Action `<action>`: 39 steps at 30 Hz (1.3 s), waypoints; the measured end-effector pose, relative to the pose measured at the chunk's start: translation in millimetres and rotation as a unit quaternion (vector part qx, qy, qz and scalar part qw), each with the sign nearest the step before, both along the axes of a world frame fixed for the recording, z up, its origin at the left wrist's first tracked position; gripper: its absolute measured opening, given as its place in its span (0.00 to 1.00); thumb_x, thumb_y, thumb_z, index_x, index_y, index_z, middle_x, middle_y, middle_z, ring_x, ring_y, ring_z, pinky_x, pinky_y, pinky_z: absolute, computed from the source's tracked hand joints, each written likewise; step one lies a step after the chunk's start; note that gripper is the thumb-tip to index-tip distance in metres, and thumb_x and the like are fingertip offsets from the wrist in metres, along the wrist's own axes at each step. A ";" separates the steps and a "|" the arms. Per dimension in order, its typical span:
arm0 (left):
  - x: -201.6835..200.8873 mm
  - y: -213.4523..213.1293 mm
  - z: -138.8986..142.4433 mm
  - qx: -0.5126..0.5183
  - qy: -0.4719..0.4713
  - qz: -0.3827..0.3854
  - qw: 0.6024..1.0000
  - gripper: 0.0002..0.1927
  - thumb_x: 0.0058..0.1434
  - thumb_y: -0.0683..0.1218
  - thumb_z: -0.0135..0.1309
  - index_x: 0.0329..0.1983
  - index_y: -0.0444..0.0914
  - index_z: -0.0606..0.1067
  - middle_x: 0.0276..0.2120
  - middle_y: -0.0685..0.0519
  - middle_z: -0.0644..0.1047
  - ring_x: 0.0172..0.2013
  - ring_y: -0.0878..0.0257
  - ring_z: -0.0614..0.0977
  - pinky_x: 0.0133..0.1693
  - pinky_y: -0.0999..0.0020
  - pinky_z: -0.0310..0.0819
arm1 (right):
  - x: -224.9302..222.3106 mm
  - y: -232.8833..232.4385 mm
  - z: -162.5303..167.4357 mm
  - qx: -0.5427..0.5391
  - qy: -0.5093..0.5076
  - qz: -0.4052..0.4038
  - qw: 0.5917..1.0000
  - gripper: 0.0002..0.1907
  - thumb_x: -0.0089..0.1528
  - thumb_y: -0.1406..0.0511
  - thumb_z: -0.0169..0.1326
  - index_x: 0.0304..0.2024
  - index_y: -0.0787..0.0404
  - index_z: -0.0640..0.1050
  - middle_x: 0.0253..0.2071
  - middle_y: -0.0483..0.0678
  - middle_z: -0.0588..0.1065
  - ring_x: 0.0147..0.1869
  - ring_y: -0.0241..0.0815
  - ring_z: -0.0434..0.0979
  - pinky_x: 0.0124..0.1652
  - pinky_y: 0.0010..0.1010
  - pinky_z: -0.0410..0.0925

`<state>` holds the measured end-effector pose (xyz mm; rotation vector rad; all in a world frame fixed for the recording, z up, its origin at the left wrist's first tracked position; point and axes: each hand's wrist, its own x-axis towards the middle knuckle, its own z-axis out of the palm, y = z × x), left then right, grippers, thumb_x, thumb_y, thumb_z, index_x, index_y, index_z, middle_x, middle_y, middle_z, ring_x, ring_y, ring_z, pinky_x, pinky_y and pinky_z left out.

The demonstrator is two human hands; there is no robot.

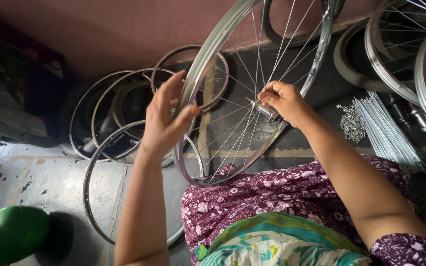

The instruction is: The person sits on the floor and laces a bicycle wheel by inserting spokes through the rim and hub. They repeatedly pick up spokes, thread them through holes, and adjust the wheel orientation to continue the process.

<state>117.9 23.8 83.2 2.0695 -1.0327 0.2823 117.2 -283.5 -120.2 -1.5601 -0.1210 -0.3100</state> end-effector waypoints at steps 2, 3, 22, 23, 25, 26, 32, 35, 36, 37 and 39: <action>19.2 -12.2 15.4 0.009 -0.004 -0.027 1.000 0.34 0.66 0.60 0.60 0.68 0.36 0.70 0.58 0.43 0.77 0.58 0.55 0.82 0.57 0.61 0.81 | -2.0 0.7 2.6 -0.003 0.003 0.001 1.000 0.08 0.67 0.65 0.58 0.42 0.65 0.79 0.36 0.43 0.79 0.41 0.30 0.77 0.42 0.22 0.71; 29.4 -18.9 23.7 0.013 -0.007 -0.041 0.999 0.32 0.66 0.59 0.60 0.65 0.35 0.73 0.56 0.43 0.78 0.56 0.55 0.82 0.57 0.61 0.81 | -3.2 0.7 4.1 -0.007 0.009 0.001 1.000 0.08 0.67 0.65 0.58 0.42 0.65 0.79 0.36 0.43 0.79 0.41 0.30 0.77 0.42 0.22 0.71; 50.0 -59.0 22.8 -0.056 0.300 -0.106 0.946 0.23 0.65 0.59 0.60 0.46 0.34 0.75 0.32 0.60 0.70 0.35 0.71 0.68 0.37 0.74 0.63 | -30.9 3.6 -1.7 -0.214 -0.205 -0.074 0.952 0.09 0.69 0.75 0.49 0.49 0.66 0.77 0.41 0.52 0.78 0.46 0.42 0.83 0.45 0.28 0.76; 47.3 -58.7 22.7 -0.058 0.293 -0.109 0.948 0.24 0.65 0.60 0.59 0.44 0.35 0.74 0.32 0.60 0.70 0.35 0.72 0.68 0.37 0.74 0.63 | -32.8 5.5 -0.9 -0.202 -0.198 -0.085 0.955 0.08 0.69 0.76 0.49 0.49 0.67 0.77 0.41 0.52 0.78 0.46 0.42 0.83 0.45 0.28 0.76; 42.1 -58.7 23.1 -0.062 0.280 -0.104 0.952 0.24 0.67 0.63 0.56 0.43 0.36 0.74 0.32 0.60 0.71 0.34 0.72 0.68 0.37 0.75 0.64 | -34.4 9.5 2.6 -0.178 -0.184 -0.109 0.960 0.07 0.70 0.76 0.48 0.49 0.68 0.76 0.42 0.52 0.78 0.45 0.42 0.83 0.46 0.28 0.76; 39.1 -58.6 23.5 -0.064 0.274 -0.095 0.955 0.25 0.68 0.64 0.54 0.43 0.37 0.75 0.31 0.60 0.71 0.34 0.72 0.69 0.37 0.75 0.64 | -35.5 11.2 5.1 -0.182 -0.189 -0.111 0.958 0.07 0.70 0.76 0.49 0.49 0.69 0.76 0.42 0.53 0.78 0.45 0.42 0.83 0.46 0.29 0.76; 20.3 -64.3 25.2 -0.091 0.329 -0.094 0.935 0.26 0.73 0.62 0.44 0.49 0.36 0.78 0.28 0.57 0.71 0.29 0.70 0.69 0.32 0.74 0.64 | -43.5 20.1 22.0 -0.259 -0.203 -0.163 0.930 0.06 0.69 0.74 0.52 0.48 0.68 0.77 0.43 0.53 0.80 0.48 0.45 0.85 0.46 0.31 0.77; 9.4 -67.1 22.1 -0.114 0.365 -0.118 0.916 0.26 0.74 0.60 0.42 0.53 0.35 0.77 0.38 0.54 0.78 0.33 0.68 0.76 0.37 0.73 0.70 | -47.2 23.5 26.0 -0.288 -0.196 -0.174 0.921 0.06 0.69 0.74 0.52 0.48 0.68 0.78 0.42 0.52 0.80 0.47 0.46 0.85 0.45 0.31 0.77; 6.1 -68.1 20.3 -0.123 0.369 -0.126 0.913 0.26 0.74 0.60 0.42 0.53 0.34 0.77 0.44 0.53 0.81 0.36 0.67 0.80 0.40 0.72 0.74 | -47.9 24.0 26.4 -0.288 -0.194 -0.175 0.921 0.06 0.69 0.74 0.52 0.48 0.68 0.78 0.42 0.52 0.80 0.47 0.46 0.85 0.45 0.31 0.77; 3.6 -68.7 18.8 -0.129 0.378 -0.132 0.907 0.26 0.74 0.60 0.42 0.54 0.35 0.76 0.46 0.51 0.82 0.40 0.66 0.81 0.44 0.70 0.76 | -48.5 24.7 26.5 -0.289 -0.193 -0.177 0.921 0.06 0.69 0.74 0.52 0.48 0.68 0.78 0.42 0.52 0.80 0.47 0.46 0.85 0.45 0.31 0.77; 0.6 -69.1 16.7 -0.140 0.393 -0.145 0.897 0.26 0.74 0.60 0.41 0.57 0.35 0.74 0.51 0.47 0.82 0.47 0.63 0.84 0.52 0.67 0.79 | -48.8 25.5 25.9 -0.286 -0.199 -0.173 0.921 0.06 0.69 0.74 0.53 0.47 0.68 0.78 0.43 0.53 0.80 0.47 0.46 0.85 0.45 0.31 0.77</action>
